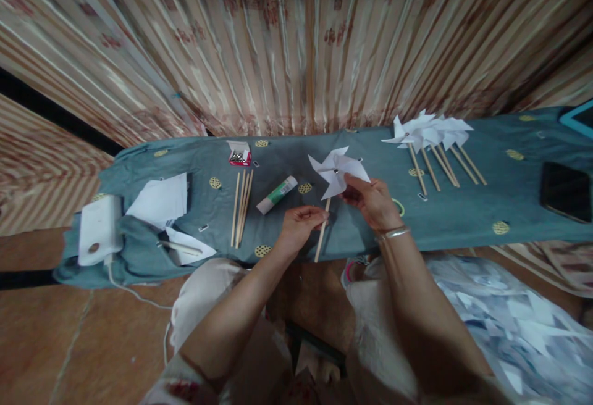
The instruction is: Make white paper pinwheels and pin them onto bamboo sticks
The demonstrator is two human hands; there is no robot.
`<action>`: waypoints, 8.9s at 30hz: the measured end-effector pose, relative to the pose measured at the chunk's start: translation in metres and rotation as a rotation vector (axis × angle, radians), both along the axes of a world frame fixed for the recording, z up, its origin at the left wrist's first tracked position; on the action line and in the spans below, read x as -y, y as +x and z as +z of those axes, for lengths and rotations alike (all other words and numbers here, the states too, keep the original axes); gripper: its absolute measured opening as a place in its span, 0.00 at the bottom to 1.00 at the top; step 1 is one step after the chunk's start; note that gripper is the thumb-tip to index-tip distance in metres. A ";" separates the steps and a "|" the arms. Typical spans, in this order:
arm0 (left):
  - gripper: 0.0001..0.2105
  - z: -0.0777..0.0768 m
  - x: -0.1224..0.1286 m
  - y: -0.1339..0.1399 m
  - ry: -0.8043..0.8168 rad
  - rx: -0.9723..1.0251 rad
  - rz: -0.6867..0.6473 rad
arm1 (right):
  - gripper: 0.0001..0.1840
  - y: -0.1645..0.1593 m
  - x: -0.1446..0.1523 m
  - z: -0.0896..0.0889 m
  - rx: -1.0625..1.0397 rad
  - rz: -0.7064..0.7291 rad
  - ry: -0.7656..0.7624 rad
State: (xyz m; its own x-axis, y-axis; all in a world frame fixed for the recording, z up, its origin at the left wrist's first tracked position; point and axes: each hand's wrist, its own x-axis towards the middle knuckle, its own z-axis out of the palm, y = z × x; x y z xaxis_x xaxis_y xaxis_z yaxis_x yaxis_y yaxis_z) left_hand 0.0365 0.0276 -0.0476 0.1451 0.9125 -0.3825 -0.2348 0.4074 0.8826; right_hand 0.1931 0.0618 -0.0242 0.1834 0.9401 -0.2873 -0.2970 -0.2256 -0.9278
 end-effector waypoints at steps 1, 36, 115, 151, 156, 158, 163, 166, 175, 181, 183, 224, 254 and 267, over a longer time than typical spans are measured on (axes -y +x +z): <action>0.17 0.000 0.000 0.000 0.000 -0.004 0.003 | 0.20 0.000 0.000 0.000 -0.001 -0.001 0.000; 0.17 0.004 0.003 0.000 0.002 -0.019 -0.095 | 0.17 0.012 -0.010 -0.001 -0.125 -0.054 0.154; 0.18 0.003 -0.003 -0.003 0.044 0.001 0.045 | 0.11 -0.010 0.005 -0.007 -0.215 0.001 0.058; 0.19 0.008 -0.002 -0.007 0.041 0.002 0.009 | 0.18 0.005 -0.005 0.003 -0.192 -0.073 0.030; 0.18 0.005 -0.002 -0.007 0.071 -0.016 -0.009 | 0.16 0.004 -0.005 0.005 -0.169 -0.064 0.021; 0.17 0.004 -0.002 -0.008 0.091 -0.026 -0.017 | 0.16 0.004 -0.005 0.005 -0.168 -0.058 0.029; 0.17 0.002 -0.002 -0.007 0.091 -0.020 -0.011 | 0.14 0.005 -0.005 0.005 -0.169 -0.034 0.036; 0.17 0.002 -0.003 -0.007 0.078 -0.012 0.005 | 0.14 0.003 -0.003 0.004 -0.172 -0.021 0.035; 0.17 0.000 -0.004 -0.008 0.094 -0.002 0.020 | 0.14 -0.001 0.000 0.006 -0.189 0.023 0.000; 0.17 0.001 -0.005 -0.007 0.094 -0.006 0.042 | 0.15 -0.003 0.002 0.005 -0.217 0.027 -0.006; 0.16 0.001 -0.005 -0.008 0.099 -0.007 0.041 | 0.15 -0.003 0.002 0.004 -0.229 0.026 -0.002; 0.18 0.015 0.004 -0.014 -0.033 0.104 -0.134 | 0.22 -0.003 0.002 0.011 -0.188 0.190 0.105; 0.14 0.005 -0.004 -0.013 0.083 -0.005 0.028 | 0.21 -0.009 0.005 0.008 -0.097 0.238 0.192; 0.10 0.002 -0.009 -0.018 0.105 -0.028 0.092 | 0.18 -0.016 0.001 -0.001 0.045 0.048 0.173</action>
State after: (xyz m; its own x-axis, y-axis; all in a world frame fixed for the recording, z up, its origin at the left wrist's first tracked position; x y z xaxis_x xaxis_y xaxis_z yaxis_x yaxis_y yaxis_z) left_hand 0.0182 0.0368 -0.0455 0.0493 0.9567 -0.2868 -0.2413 0.2900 0.9261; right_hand 0.1770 0.0605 -0.0247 0.1463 0.9828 -0.1126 -0.2467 -0.0740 -0.9663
